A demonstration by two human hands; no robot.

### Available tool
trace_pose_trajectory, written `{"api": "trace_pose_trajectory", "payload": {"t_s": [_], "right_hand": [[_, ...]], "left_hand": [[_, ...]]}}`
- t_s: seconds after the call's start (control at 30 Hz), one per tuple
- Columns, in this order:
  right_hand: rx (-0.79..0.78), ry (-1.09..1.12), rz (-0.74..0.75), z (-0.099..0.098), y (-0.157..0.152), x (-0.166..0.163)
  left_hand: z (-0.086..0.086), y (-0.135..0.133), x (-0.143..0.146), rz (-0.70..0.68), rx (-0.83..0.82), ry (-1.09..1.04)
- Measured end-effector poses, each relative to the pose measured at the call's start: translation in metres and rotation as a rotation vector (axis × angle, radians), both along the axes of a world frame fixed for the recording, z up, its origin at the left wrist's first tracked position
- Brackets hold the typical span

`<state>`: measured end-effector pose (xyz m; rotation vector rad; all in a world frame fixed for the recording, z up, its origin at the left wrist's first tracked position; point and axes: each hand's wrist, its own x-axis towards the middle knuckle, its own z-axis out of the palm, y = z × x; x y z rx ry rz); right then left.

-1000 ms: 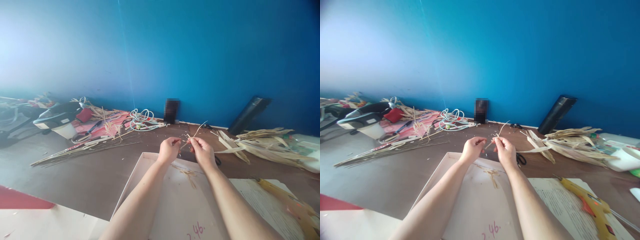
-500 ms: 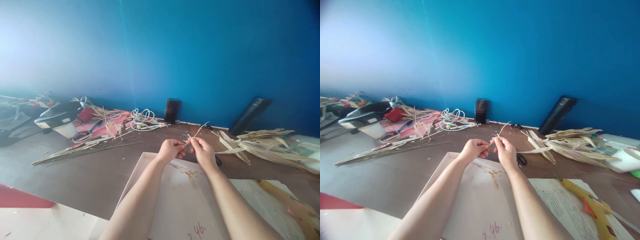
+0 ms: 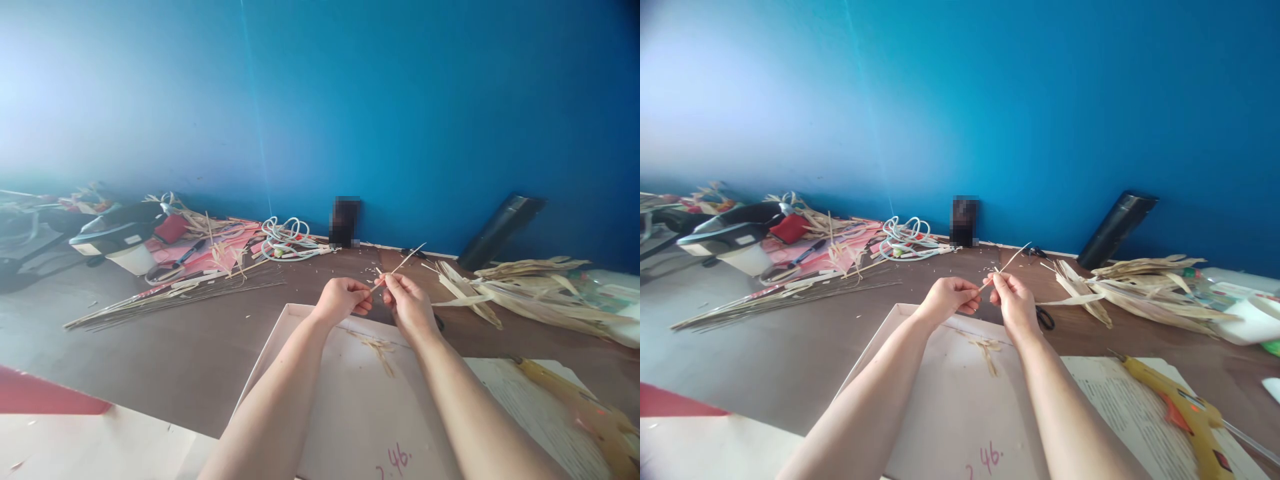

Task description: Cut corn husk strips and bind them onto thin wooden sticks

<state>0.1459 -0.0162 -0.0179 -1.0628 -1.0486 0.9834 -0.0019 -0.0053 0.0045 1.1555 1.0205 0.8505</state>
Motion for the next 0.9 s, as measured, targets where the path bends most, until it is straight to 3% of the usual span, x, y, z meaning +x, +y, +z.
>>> {"api": "trace_pose_trajectory", "payload": {"t_s": [0.47,0.9], "right_hand": [[-0.023,-0.176,-0.092,0.010,-0.005,-0.003],[-0.034,-0.110,-0.089,0.006,-0.004,-0.004]], "left_hand": [[-0.009,0.004,0.001,0.001,0.036,-0.024],[-0.006,0.002,0.001,0.004,0.053,0.036]]}}
